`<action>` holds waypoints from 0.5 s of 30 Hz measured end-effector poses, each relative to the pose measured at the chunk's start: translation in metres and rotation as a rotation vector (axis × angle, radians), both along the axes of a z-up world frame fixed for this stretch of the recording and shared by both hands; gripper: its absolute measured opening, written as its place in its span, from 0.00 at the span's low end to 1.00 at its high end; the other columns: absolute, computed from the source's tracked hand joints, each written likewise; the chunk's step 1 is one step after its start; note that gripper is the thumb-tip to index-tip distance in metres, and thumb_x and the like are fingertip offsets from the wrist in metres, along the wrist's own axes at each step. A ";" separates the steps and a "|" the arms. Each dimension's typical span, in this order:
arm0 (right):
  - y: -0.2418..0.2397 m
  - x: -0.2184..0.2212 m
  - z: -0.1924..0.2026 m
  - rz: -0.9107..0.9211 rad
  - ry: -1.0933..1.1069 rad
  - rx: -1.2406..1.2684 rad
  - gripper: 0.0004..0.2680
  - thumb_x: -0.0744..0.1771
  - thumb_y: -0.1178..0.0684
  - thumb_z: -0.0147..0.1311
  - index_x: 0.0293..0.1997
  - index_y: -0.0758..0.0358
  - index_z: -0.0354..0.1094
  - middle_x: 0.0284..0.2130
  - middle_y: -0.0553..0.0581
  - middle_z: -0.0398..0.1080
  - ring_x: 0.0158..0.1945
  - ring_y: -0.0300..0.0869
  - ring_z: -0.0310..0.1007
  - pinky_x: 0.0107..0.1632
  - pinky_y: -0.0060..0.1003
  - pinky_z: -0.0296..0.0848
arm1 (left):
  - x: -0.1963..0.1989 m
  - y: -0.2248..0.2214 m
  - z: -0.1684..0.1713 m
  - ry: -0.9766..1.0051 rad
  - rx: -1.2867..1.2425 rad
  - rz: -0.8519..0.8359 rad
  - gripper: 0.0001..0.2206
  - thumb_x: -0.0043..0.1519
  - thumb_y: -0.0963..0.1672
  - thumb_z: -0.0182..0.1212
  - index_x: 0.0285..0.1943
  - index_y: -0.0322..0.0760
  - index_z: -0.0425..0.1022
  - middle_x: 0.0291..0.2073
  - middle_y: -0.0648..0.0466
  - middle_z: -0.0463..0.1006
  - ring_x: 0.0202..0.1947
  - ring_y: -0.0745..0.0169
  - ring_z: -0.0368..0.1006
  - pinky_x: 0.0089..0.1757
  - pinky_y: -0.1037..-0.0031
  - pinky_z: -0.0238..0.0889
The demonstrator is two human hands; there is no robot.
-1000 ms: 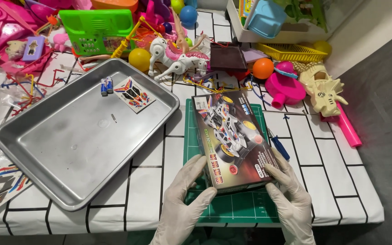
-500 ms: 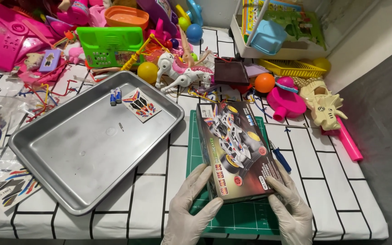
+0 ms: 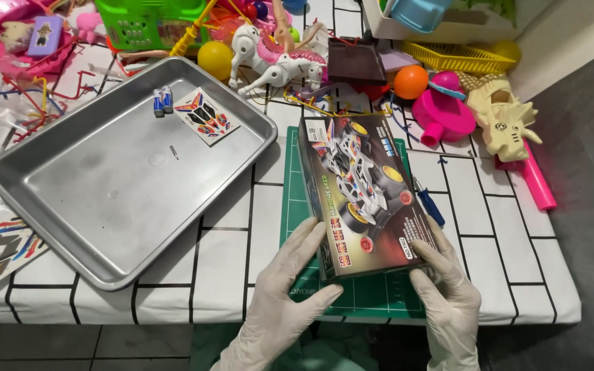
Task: Assembling a small motorized toy car using a screwdriver and then placing it into its original cardboard packaging box.
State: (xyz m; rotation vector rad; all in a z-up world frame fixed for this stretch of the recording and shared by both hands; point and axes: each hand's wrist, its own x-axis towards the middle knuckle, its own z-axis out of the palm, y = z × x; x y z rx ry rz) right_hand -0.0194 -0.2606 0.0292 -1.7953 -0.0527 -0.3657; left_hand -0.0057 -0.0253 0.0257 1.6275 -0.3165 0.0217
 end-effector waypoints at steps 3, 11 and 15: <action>-0.008 -0.002 -0.012 0.015 -0.016 0.084 0.16 0.64 0.63 0.55 0.59 0.64 0.67 0.74 0.69 0.54 0.75 0.54 0.59 0.72 0.43 0.66 | -0.001 -0.004 -0.016 -0.204 0.054 -0.005 0.36 0.57 0.37 0.69 0.76 0.40 0.57 0.74 0.41 0.61 0.75 0.46 0.57 0.69 0.60 0.53; -0.014 0.000 -0.014 0.057 -0.019 0.037 0.18 0.63 0.68 0.55 0.59 0.63 0.67 0.75 0.69 0.54 0.77 0.54 0.56 0.72 0.43 0.66 | 0.001 -0.006 -0.029 -0.344 0.196 0.058 0.34 0.61 0.38 0.68 0.77 0.41 0.56 0.73 0.39 0.64 0.69 0.43 0.67 0.61 0.60 0.64; -0.012 0.001 -0.010 0.063 -0.023 0.010 0.16 0.63 0.69 0.54 0.57 0.65 0.68 0.74 0.69 0.55 0.77 0.55 0.57 0.71 0.43 0.68 | 0.004 -0.007 -0.026 -0.373 0.147 0.097 0.29 0.64 0.42 0.66 0.74 0.36 0.60 0.70 0.38 0.68 0.69 0.44 0.68 0.66 0.63 0.63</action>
